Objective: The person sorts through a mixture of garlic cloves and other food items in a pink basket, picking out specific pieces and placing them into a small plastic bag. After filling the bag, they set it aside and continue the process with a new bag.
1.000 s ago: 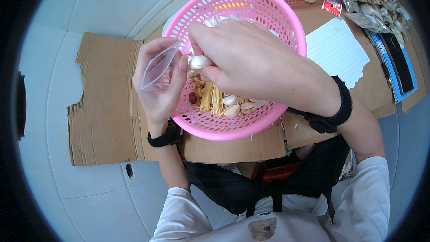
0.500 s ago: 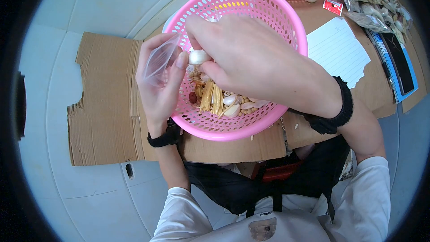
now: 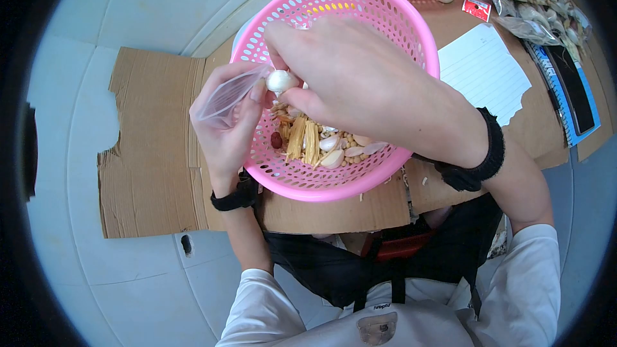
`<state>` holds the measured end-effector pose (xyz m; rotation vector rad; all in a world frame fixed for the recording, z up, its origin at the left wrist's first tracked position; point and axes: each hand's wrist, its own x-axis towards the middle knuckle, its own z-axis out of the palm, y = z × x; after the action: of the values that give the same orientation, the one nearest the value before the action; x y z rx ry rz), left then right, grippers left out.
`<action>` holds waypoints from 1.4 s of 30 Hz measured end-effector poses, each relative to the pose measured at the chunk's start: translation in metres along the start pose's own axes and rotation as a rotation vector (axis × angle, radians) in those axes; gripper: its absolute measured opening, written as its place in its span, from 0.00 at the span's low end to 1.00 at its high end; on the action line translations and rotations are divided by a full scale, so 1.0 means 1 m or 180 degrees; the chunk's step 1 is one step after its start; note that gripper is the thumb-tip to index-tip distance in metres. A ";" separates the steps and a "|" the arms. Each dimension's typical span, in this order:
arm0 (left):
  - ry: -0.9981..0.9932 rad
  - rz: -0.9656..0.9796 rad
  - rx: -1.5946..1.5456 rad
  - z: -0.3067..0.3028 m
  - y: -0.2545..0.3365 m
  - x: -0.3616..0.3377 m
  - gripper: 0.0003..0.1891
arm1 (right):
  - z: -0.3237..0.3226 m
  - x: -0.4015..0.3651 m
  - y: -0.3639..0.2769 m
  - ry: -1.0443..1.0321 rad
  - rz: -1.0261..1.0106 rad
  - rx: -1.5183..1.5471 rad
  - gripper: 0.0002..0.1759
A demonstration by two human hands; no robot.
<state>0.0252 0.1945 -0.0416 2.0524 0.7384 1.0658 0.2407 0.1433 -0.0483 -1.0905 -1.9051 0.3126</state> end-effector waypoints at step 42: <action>0.0135 -0.0114 -0.0448 0.002 0.000 0.005 0.14 | 0.001 0.005 -0.003 0.0210 -0.0010 0.0227 0.10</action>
<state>0.0296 0.1978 -0.0401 1.8961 0.6985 1.1122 0.2373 0.1459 -0.0443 -1.0382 -1.8237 0.3362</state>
